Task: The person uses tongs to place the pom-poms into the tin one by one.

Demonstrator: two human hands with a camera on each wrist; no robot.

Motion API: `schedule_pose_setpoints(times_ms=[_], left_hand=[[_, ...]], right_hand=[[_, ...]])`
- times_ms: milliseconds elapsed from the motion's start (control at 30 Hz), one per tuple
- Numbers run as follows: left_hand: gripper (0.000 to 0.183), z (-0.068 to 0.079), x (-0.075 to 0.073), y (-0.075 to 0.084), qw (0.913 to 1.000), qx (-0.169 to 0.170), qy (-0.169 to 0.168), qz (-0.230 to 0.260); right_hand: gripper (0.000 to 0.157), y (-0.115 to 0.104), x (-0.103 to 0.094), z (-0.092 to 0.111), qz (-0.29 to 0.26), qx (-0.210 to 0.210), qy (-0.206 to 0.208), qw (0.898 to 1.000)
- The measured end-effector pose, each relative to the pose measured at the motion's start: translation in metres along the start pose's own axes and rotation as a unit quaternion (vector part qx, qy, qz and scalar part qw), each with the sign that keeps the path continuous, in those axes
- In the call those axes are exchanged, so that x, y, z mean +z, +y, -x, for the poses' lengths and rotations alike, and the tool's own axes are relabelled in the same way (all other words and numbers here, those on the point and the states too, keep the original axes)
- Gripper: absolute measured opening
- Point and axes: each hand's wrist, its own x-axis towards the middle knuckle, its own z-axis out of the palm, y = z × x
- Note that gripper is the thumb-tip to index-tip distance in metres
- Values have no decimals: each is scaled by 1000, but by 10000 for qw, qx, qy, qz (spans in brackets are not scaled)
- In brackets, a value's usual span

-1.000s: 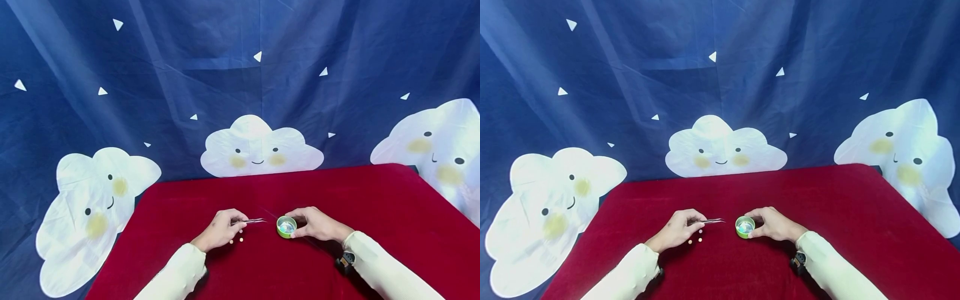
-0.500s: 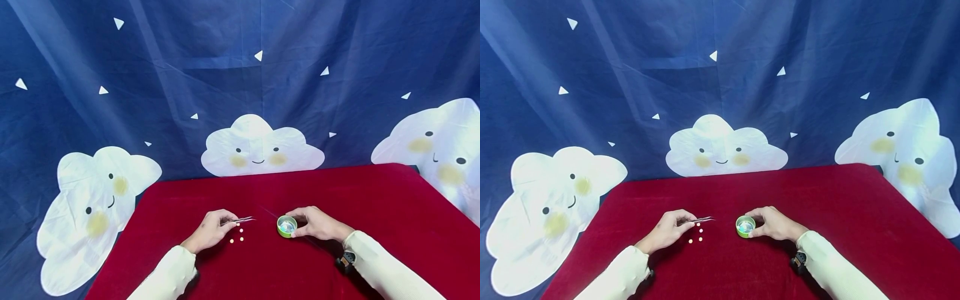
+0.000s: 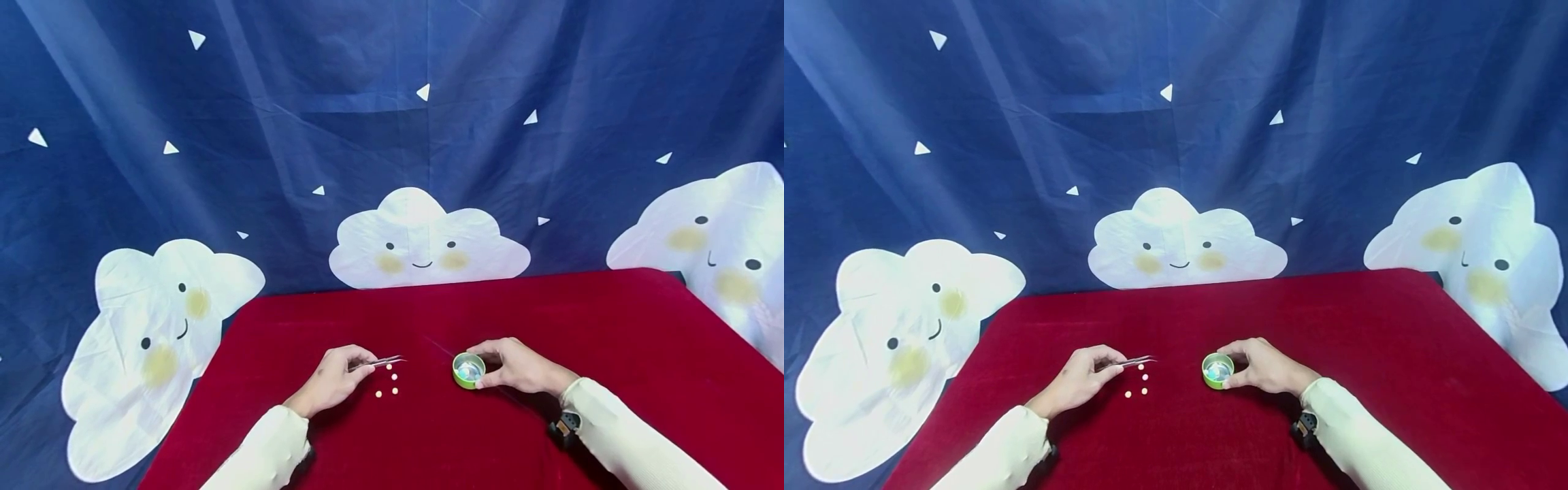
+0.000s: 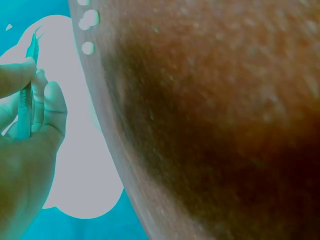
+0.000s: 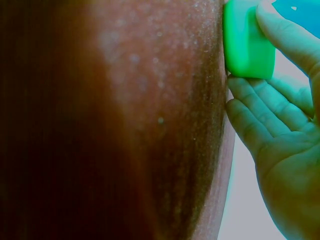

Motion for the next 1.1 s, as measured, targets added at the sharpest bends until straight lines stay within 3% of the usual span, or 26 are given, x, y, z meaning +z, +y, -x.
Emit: schedule_pose_setpoints(times_ms=[233, 767, 1100], left_hand=[[13, 6, -5, -5, 9998, -219, -11, 0], [9, 12, -9, -12, 9996, -256, 68, 123], [10, 14, -10, -18, 9998, -181, 85, -53]], right_hand=[[55, 2, 1, 0, -43, 116, -46, 9999], [56, 2, 1, 1, 21, 100, -19, 9999], [55, -3, -1, 1, -116, 76, -42, 9999]])
